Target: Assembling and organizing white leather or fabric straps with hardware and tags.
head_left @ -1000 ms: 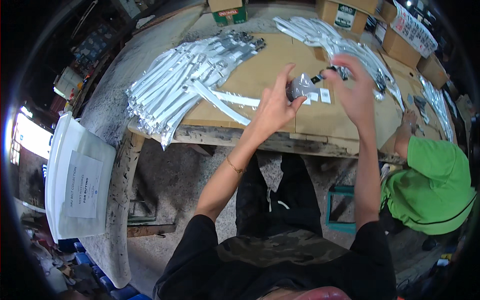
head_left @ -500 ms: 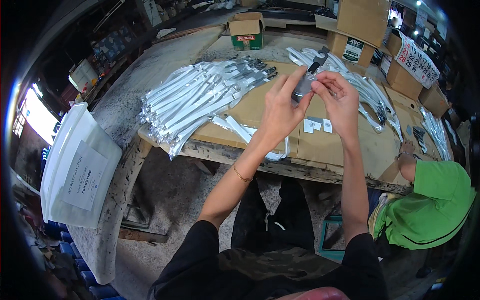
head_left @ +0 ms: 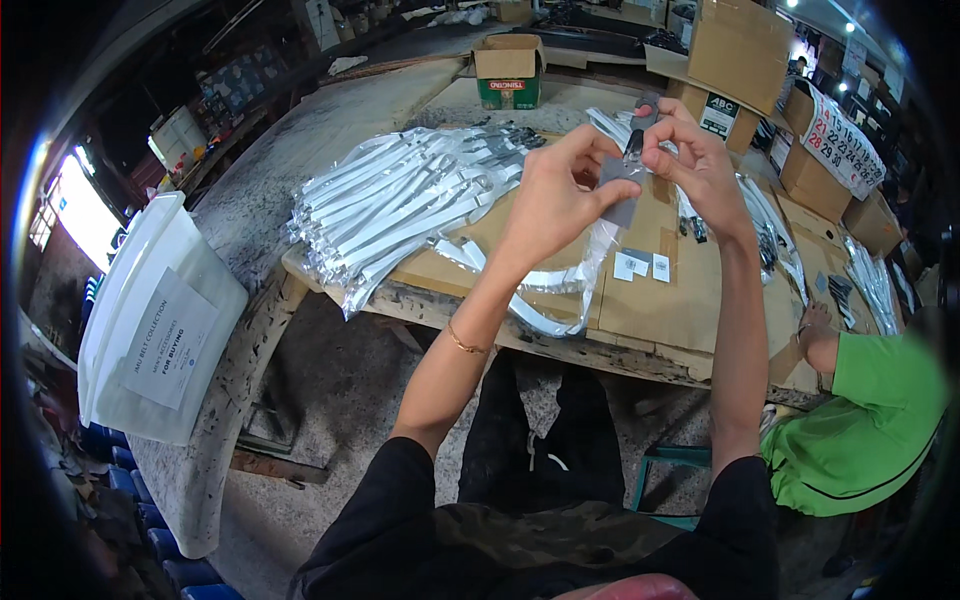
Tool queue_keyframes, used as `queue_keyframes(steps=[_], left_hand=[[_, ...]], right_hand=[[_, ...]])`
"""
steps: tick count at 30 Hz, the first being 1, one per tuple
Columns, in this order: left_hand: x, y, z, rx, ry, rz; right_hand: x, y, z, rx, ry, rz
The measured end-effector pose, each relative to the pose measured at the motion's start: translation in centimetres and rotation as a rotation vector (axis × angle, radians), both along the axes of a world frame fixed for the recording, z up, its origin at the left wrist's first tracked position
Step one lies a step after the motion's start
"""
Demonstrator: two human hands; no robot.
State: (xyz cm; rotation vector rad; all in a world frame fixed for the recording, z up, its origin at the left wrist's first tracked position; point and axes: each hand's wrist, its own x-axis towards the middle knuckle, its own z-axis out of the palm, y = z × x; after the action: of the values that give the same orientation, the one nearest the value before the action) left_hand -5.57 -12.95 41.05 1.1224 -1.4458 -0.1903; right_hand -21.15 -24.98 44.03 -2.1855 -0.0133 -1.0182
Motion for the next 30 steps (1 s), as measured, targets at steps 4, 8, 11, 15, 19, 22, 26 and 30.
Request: queue_keyframes(steps=[4, 8, 11, 15, 19, 22, 26, 30], left_hand=[[2.0, 0.2, 1.4, 0.102, 0.039, -0.167], [3.1, 0.8, 3.6, 0.176, 0.005, -0.233], [3.3, 1.2, 4.8, 0.109, -0.108, -0.280], [3.8, 1.9, 6.7, 0.165, -0.271, -0.273], [4.9, 1.1, 8.5, 0.162, -0.299, -0.512], [5.4, 0.3, 9.1, 0.151, -0.211, -0.697], [5.3, 0.4, 9.3, 0.077, 0.120, -0.692], [5.6, 1.0, 9.9, 0.114, 0.119, -0.749]], right_hand=[[0.8, 0.6, 1.6, -0.048, -0.020, 0.053], [1.1, 0.8, 3.9, -0.091, 0.042, 0.108], [0.8, 0.2, 5.1, -0.101, 0.050, 0.168], [0.8, -0.3, 6.0, -0.013, 0.181, 0.307], [1.0, -1.0, 6.4, -0.061, 0.117, 0.463], [1.1, -0.8, 6.9, -0.063, 0.044, 0.381], [1.8, 0.1, 7.2, -0.157, -0.163, 0.244], [1.7, 1.6, 7.8, -0.169, -0.005, 0.163]])
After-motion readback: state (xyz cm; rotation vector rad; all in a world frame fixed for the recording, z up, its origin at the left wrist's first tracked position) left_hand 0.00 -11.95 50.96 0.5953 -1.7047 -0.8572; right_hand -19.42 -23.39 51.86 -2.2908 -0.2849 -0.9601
